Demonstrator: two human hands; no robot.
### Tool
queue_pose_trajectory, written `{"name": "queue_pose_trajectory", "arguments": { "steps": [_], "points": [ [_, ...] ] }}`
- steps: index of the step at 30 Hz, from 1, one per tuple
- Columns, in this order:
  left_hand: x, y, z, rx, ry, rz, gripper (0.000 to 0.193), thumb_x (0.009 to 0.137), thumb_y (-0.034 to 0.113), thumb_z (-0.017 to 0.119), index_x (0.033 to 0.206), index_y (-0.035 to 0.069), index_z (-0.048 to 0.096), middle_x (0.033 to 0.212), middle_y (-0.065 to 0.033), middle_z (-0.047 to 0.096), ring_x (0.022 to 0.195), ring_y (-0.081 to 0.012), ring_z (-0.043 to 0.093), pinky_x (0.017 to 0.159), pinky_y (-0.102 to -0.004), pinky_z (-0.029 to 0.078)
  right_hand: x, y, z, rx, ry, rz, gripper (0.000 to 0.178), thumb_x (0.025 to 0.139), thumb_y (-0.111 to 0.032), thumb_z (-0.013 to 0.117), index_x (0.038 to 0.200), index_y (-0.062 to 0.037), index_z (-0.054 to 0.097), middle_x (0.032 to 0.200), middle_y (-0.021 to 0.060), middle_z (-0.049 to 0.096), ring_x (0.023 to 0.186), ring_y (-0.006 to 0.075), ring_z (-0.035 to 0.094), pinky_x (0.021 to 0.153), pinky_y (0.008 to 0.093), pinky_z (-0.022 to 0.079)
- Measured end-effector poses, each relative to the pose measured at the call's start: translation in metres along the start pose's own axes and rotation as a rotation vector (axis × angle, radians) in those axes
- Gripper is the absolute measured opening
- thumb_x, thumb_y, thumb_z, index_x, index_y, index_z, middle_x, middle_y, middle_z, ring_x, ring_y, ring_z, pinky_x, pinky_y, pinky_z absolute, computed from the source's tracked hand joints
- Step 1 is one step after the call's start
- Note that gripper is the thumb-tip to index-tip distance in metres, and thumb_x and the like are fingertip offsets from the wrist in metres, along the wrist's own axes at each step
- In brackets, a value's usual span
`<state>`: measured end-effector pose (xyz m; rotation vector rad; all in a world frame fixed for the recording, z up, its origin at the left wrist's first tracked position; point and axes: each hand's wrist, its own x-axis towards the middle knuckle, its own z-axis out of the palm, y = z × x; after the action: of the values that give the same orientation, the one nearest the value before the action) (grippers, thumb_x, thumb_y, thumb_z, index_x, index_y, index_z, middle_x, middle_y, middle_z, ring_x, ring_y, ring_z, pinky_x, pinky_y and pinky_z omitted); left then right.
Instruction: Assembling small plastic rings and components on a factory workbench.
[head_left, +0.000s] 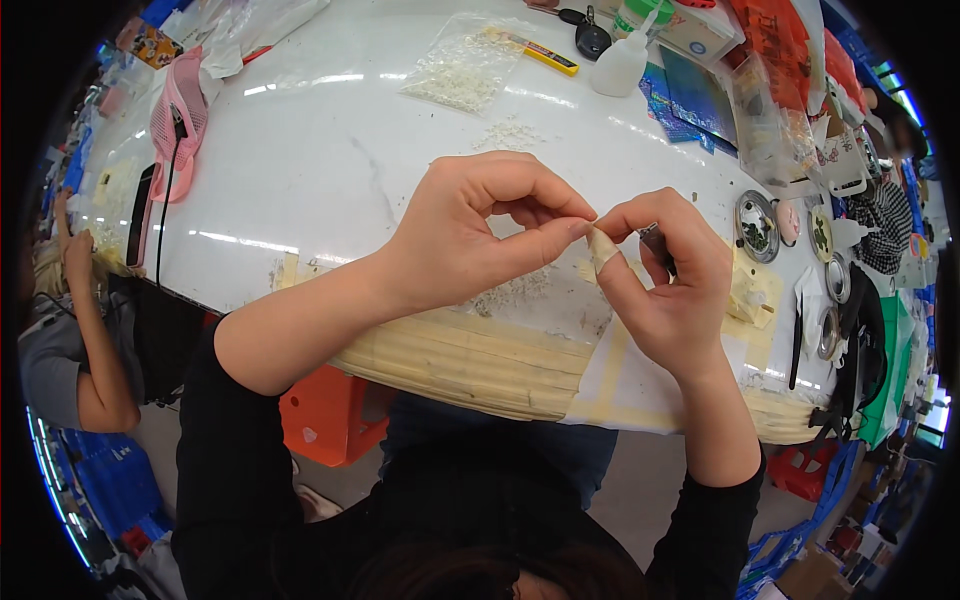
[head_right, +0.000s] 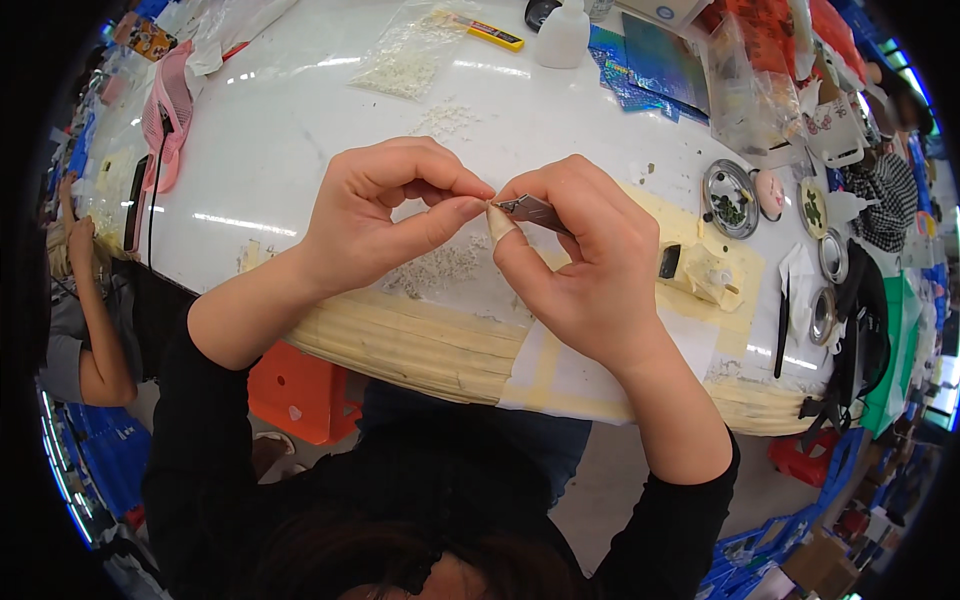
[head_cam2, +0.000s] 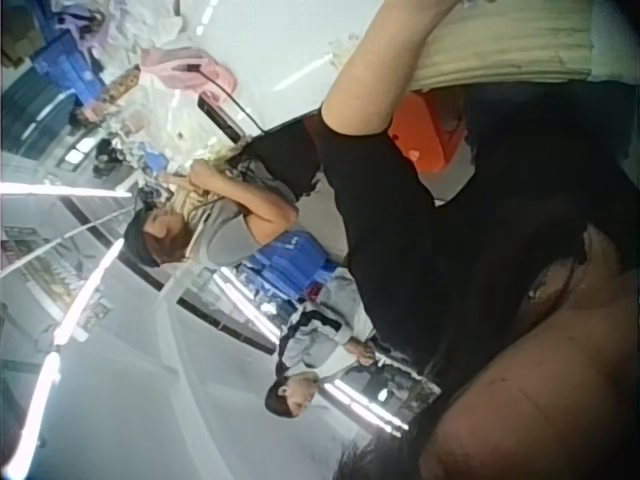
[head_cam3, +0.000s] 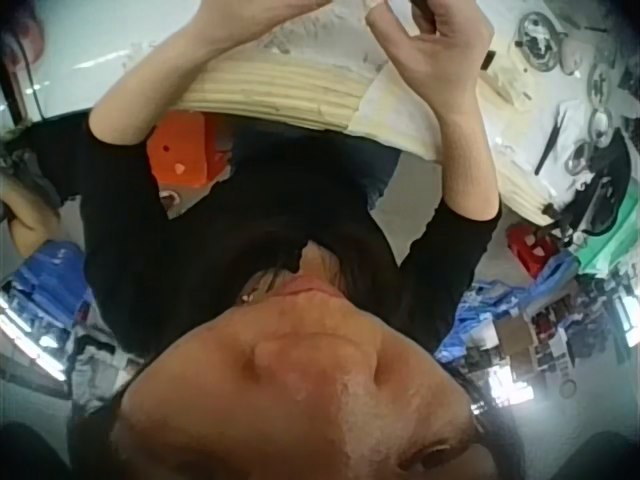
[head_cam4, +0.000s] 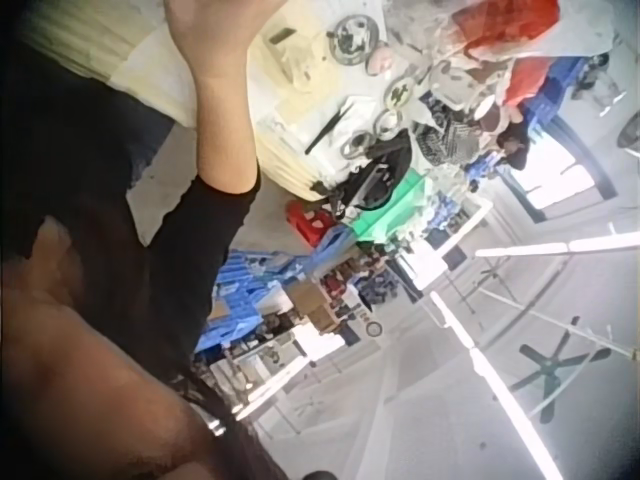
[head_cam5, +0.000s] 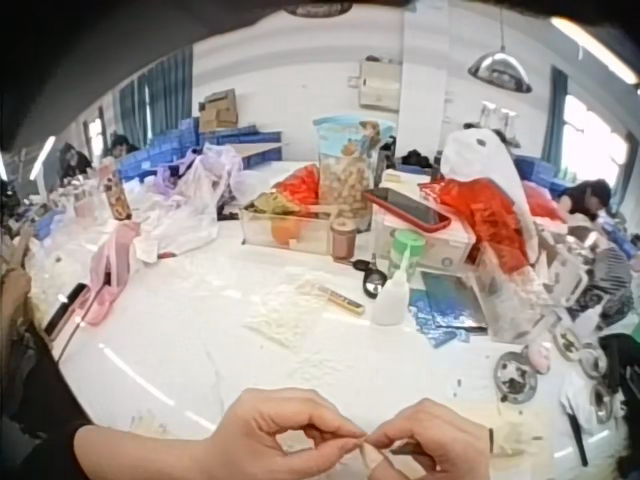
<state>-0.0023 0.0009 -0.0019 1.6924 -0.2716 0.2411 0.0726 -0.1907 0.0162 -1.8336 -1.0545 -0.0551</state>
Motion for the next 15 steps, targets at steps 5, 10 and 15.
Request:
{"name": "queue_pose_trajectory", "arguments": {
  "steps": [5, 10, 15],
  "points": [
    [0.0002, -0.0002, 0.0028, -0.189, 0.004, -0.094, 0.017, 0.087, -0.005, 0.065, 0.104, -0.003, 0.068, 0.097, -0.008, 0.067, 0.086, -0.0099, 0.064, 0.074, -0.0223, 0.053, 0.0002, -0.0014, -0.0017, 0.015, 0.004, -0.009, 0.017, 0.071, 0.003, 0.067, 0.086, -0.0042, 0.066, 0.074, 0.0019, 0.058, 0.061, 0.0076, 0.051, 0.05, 0.0213, 0.037],
    [-0.0002, -0.0001, 0.0009, -0.231, -0.022, -0.139, 0.013, 0.089, -0.004, 0.064, 0.101, -0.004, 0.067, 0.096, -0.0076, 0.067, 0.086, -0.0097, 0.063, 0.074, -0.0224, 0.053, -0.0001, -0.0014, -0.0032, 0.051, -0.012, 0.029, 0.016, 0.07, 0.003, 0.067, 0.084, -0.004, 0.065, 0.074, 0.001, 0.058, 0.061, 0.0064, 0.05, 0.05, 0.0209, 0.036],
    [-0.0005, 0.0013, 0.0011, -0.172, -0.014, -0.107, 0.008, 0.089, -0.003, 0.064, 0.097, -0.003, 0.066, 0.095, -0.0074, 0.067, 0.085, -0.0096, 0.063, 0.074, -0.0229, 0.052, 0.0, -0.002, -0.0047, 0.041, -0.076, 0.062, 0.015, 0.073, -0.004, 0.067, 0.088, -0.0052, 0.063, 0.074, 0.0026, 0.058, 0.06, 0.0089, 0.05, 0.049, 0.0226, 0.036]
  ]
}}
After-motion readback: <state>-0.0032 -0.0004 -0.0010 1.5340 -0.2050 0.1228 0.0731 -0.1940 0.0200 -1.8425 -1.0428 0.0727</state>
